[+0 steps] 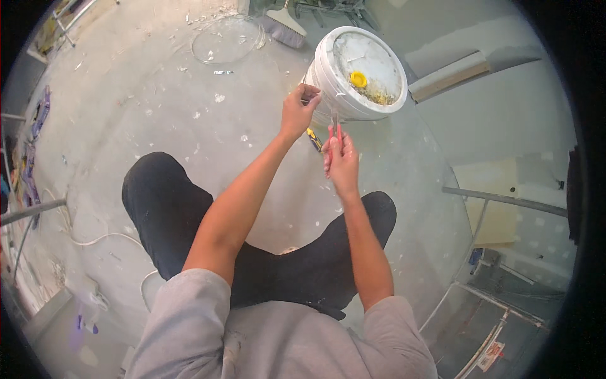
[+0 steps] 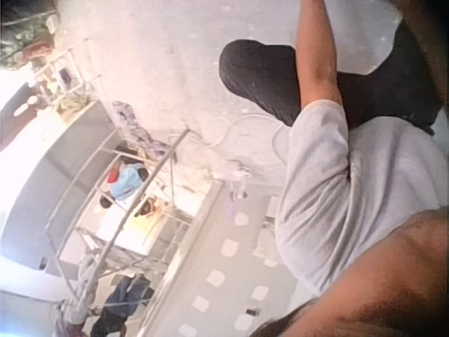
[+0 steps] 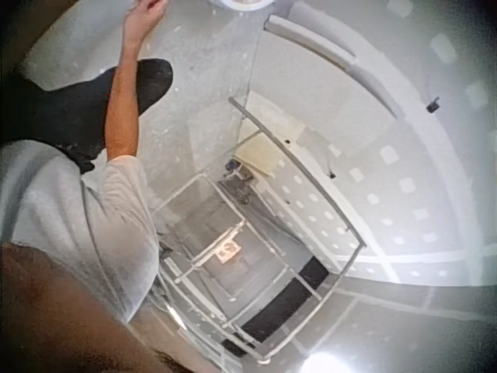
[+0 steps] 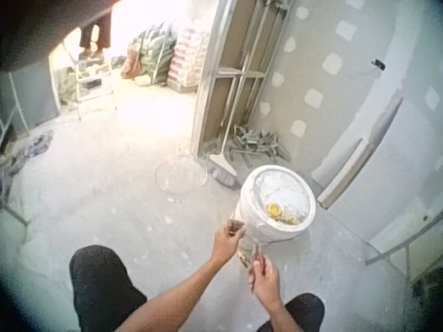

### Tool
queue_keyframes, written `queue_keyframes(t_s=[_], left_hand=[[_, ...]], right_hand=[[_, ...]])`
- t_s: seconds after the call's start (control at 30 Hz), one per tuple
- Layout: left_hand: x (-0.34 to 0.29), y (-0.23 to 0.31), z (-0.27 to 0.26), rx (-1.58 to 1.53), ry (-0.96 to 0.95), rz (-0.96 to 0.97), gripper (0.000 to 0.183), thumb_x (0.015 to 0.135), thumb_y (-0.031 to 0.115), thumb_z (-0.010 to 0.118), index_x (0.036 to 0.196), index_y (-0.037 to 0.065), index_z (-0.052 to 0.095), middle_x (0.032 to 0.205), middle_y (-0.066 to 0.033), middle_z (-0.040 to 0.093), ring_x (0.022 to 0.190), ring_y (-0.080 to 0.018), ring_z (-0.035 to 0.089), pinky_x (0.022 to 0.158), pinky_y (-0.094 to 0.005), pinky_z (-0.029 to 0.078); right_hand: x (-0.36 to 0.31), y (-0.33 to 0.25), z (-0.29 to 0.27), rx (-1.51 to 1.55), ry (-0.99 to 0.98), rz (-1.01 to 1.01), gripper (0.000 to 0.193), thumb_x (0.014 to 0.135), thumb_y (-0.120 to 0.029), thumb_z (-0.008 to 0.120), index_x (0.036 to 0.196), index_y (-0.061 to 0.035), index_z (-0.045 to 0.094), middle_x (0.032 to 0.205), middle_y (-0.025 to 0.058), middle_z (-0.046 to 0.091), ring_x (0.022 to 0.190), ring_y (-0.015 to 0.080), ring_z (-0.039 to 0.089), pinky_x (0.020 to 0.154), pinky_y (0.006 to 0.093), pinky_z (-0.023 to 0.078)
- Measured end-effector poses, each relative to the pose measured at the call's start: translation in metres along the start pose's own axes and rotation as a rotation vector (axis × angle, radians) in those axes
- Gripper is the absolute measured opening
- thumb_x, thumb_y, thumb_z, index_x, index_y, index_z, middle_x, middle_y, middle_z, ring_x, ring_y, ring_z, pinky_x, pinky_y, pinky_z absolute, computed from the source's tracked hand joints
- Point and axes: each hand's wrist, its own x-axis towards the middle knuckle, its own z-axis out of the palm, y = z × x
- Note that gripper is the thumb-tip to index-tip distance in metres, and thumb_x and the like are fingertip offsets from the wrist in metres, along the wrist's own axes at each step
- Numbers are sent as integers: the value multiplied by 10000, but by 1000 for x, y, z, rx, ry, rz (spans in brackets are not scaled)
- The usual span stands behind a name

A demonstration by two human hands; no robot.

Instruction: The person retrieves a utility knife and pliers from a toolbox, then sits on the floor to cut and pry open a white bucket lid. They repeatedly trim and adjust the lid's edge using the knife and pliers.

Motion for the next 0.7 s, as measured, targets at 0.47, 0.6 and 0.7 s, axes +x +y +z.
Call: queue_keyframes(t_s=[0.47, 0.6, 0.7], left_hand=[[-45, 49, 93, -367, 380, -150, 258, 845, -81, 671, 1100, -58, 640, 965, -137, 673, 924, -277, 687, 860, -351, 533], [-53, 50, 94, -339, 370, -132, 293, 887, -102, 635, 1179, -84, 615, 1173, -145, 599, 1077, -260, 651, 968, -343, 525], [-54, 67, 105, -392, 375, -149, 386, 885, -118, 611, 1269, -93, 578, 1255, -164, 546, 1159, -290, 613, 1026, -368, 494]], right_hand=[[-18, 43, 9, 447, 577, 75, 275, 1046, -266, 556, 1245, -77, 540, 1003, 13, 611, 861, 126, 620, 730, 293, 504], [-14, 56, 3, 368, 659, 29, 316, 1073, -306, 521, 1267, -57, 531, 994, 31, 622, 822, 132, 632, 737, 287, 530], [-25, 91, -27, 364, 337, 195, 313, 1086, -298, 499, 1281, -54, 522, 922, 31, 605, 724, 119, 620, 624, 279, 531]])
